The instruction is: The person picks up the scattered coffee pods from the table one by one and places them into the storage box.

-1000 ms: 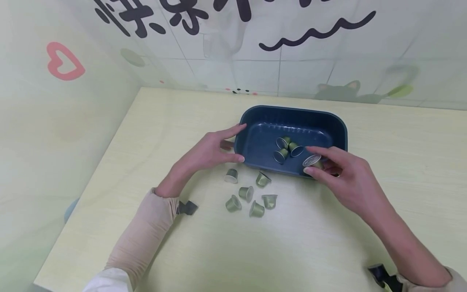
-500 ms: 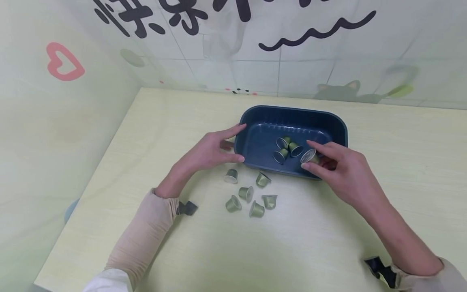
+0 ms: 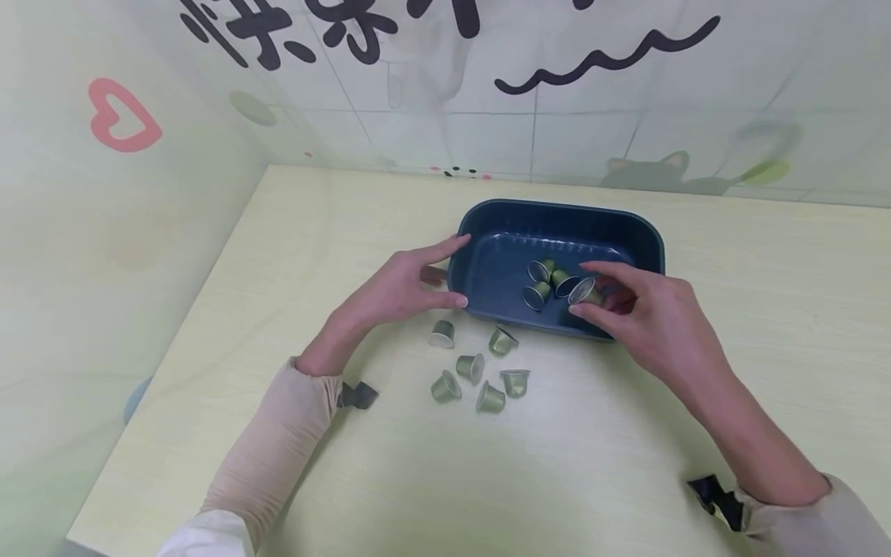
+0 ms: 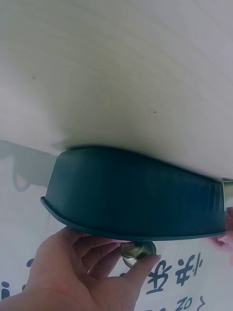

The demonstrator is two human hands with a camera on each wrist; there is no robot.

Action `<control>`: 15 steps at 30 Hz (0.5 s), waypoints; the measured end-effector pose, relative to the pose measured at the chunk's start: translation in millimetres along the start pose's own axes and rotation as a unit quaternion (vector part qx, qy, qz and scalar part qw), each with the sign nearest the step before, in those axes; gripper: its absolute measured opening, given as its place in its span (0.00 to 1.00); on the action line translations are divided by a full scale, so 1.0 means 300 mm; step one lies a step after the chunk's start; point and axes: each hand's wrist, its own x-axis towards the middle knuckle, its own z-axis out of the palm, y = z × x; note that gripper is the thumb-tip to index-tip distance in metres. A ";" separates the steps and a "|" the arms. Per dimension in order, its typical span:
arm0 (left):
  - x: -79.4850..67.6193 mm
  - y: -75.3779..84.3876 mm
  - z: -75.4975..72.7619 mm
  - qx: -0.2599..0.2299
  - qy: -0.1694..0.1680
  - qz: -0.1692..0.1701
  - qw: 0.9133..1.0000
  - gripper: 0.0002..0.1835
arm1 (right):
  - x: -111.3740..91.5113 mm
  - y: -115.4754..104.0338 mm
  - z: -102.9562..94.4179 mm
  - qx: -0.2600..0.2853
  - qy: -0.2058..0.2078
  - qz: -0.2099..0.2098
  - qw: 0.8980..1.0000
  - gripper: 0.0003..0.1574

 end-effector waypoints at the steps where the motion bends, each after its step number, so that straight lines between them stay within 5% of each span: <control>1: 0.001 0.000 0.000 0.000 0.000 0.000 1.000 0.48 | 0.002 0.000 0.000 -0.001 0.000 0.003 1.000 0.27; 9: 0.002 0.001 0.000 -0.003 0.002 0.005 1.000 0.48 | 0.012 0.006 0.012 -0.013 0.021 -0.019 1.000 0.26; 15: -0.001 0.003 0.002 -0.003 0.002 0.003 1.000 0.48 | 0.023 -0.002 0.024 -0.050 -0.011 -0.020 0.999 0.27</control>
